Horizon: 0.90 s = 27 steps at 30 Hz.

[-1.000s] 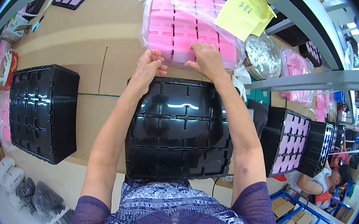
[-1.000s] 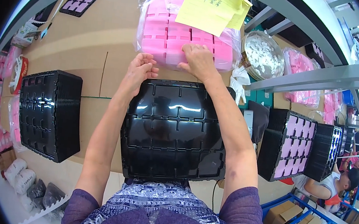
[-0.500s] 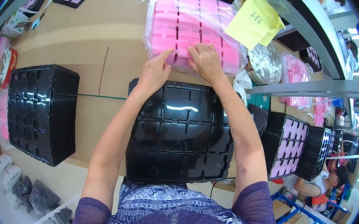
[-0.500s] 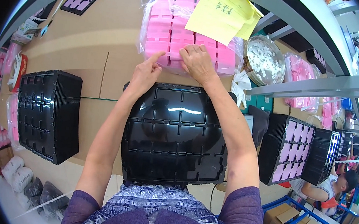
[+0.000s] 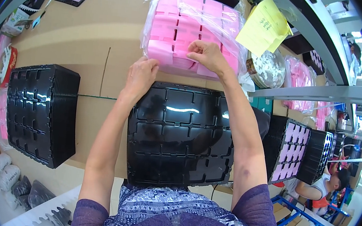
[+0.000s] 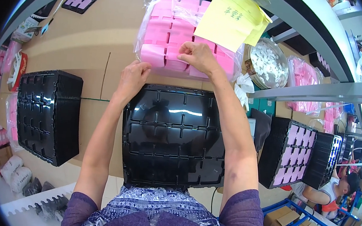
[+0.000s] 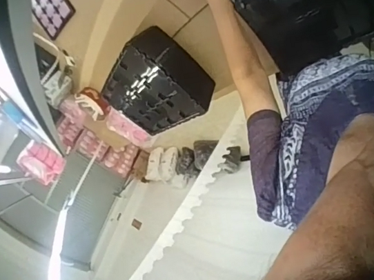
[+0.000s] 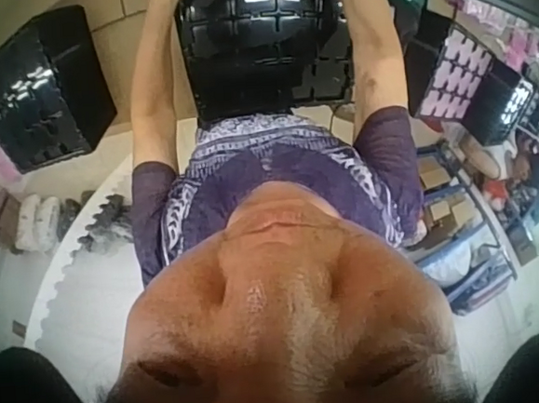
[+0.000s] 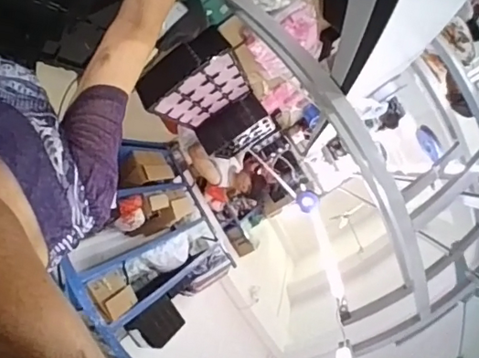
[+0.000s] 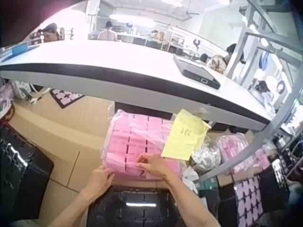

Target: The person places pink foam blocks into a black plastic divider tray by hand.

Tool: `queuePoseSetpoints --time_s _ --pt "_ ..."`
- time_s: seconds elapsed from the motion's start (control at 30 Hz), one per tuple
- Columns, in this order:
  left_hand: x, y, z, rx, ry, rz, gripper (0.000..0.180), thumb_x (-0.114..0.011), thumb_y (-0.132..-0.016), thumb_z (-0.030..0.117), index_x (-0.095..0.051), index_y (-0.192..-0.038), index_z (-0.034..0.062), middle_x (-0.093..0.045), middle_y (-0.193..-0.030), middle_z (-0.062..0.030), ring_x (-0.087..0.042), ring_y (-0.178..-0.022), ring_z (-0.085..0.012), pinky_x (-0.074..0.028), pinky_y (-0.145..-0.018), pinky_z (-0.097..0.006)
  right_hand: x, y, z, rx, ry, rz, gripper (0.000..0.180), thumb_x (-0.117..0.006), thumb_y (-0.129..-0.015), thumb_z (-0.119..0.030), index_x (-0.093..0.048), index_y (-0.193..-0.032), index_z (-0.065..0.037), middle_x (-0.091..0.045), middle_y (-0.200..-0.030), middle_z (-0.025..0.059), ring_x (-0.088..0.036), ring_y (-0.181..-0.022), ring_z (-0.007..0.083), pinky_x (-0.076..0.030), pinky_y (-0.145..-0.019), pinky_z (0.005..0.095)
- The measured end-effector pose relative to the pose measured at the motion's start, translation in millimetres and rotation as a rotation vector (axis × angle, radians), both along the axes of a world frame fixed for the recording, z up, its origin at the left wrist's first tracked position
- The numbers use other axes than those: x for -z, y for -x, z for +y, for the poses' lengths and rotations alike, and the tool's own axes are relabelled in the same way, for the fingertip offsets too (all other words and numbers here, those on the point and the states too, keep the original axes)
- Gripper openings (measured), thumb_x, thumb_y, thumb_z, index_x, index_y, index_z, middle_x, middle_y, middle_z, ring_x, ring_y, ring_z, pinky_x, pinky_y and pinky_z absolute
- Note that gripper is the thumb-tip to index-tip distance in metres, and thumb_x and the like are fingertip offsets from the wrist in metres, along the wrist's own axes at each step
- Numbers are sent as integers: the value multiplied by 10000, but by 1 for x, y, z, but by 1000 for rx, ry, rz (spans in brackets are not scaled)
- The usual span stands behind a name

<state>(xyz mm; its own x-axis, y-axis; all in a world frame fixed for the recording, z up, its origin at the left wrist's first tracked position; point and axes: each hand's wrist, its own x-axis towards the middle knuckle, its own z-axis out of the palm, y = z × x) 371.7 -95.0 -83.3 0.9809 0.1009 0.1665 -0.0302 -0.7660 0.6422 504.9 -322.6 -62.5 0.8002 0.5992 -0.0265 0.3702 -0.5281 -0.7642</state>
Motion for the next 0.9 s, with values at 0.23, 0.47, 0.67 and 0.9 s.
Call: queuePoseSetpoints --time_s 0.23,0.47,0.67,0.9 --pt "-29 19 -27 85 478 107 249 -672 -932 251 -696 -1042 29 -670 -961 -132 -668 -825 -281 -544 -780 -401 -14 -14 -12 98 -419 330 153 -702 -921 -177 -718 -910 -25 -666 -821 -37 -572 -782 56 -470 -756 245" --pt "-65 -39 -14 -102 1552 454 456 -676 -957 367 -559 -1215 9 -663 -998 -123 -668 -845 -211 -594 -745 -337 -31 -18 -18 3 -138 174 170 -668 -954 -197 -698 -895 -40 -619 -795 -42 -532 -771 59 -443 -757 251" --pt "-33 -86 -1 -146 1458 438 215 -681 -944 167 -614 -1083 19 -665 -843 -82 -645 -660 -168 -581 -568 -287 -37 20 -3 319 -147 -290 263 -606 -999 -262 -711 -935 -29 -683 -804 16 -612 -761 127 -485 -697 293" --pt "-27 -76 15 -96 1750 379 122 -659 -945 117 -643 -1030 32 -643 -819 -43 -614 -608 -133 -530 -521 -264 -9 93 37 499 -1191 1118 636 -473 -990 -627 -558 -1283 -70 -662 -1142 136 -652 -964 285 -554 -820 401"
